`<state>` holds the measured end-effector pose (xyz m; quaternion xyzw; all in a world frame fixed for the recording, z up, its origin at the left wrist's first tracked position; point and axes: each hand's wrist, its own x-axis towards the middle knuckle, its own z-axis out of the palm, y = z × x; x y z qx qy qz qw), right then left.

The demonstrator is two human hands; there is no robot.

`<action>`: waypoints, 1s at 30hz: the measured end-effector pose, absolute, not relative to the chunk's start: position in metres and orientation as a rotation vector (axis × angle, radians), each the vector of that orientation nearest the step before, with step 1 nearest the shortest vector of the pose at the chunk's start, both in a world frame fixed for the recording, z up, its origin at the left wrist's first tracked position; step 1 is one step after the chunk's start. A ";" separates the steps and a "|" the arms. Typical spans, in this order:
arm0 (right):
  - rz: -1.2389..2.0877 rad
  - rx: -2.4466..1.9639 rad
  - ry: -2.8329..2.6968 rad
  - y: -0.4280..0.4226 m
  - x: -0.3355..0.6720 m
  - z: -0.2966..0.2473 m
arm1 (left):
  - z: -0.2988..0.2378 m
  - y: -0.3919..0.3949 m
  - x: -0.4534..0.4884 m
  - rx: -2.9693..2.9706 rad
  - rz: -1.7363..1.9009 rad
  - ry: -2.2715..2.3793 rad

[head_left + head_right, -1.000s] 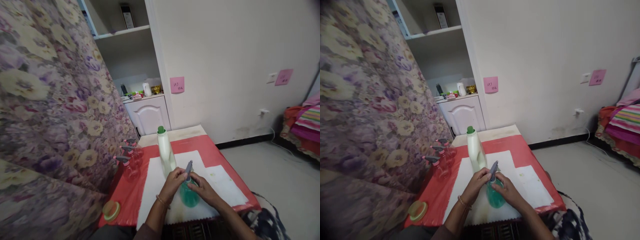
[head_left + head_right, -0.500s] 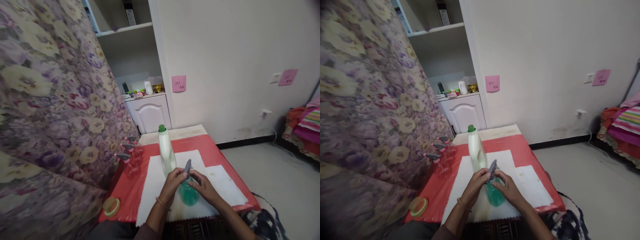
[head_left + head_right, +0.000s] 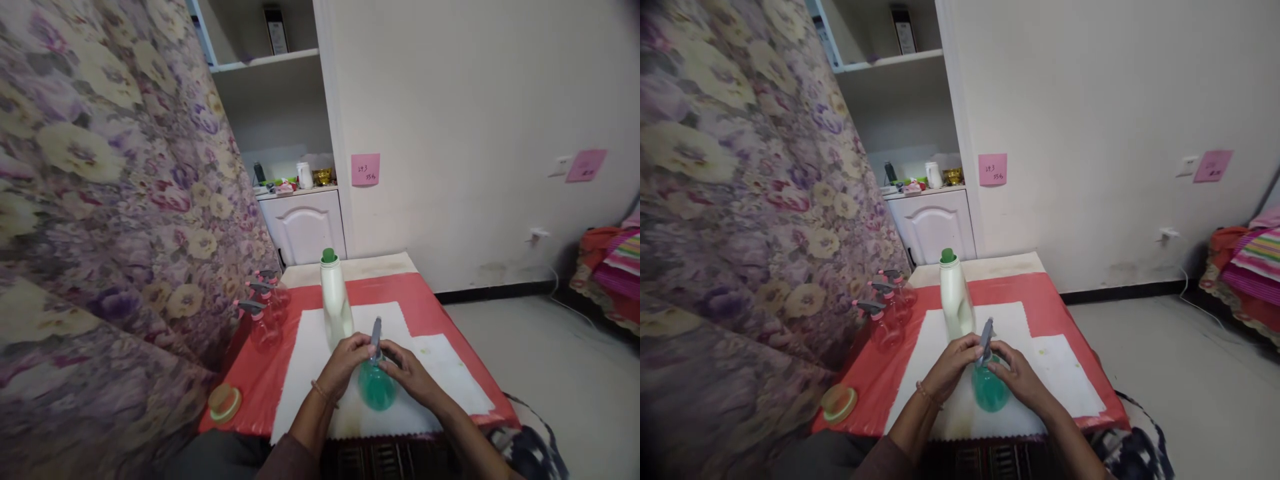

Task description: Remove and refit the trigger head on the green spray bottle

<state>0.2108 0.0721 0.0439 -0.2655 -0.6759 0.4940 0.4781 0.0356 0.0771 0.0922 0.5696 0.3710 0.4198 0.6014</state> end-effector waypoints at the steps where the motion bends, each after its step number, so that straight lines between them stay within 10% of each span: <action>1: 1.196 -0.674 -1.636 0.071 0.210 0.043 | 0.089 0.075 0.038 1.318 1.010 0.879; 30: 1.204 -0.696 -1.631 0.068 0.206 0.049 | 0.072 0.062 0.049 1.520 1.205 1.128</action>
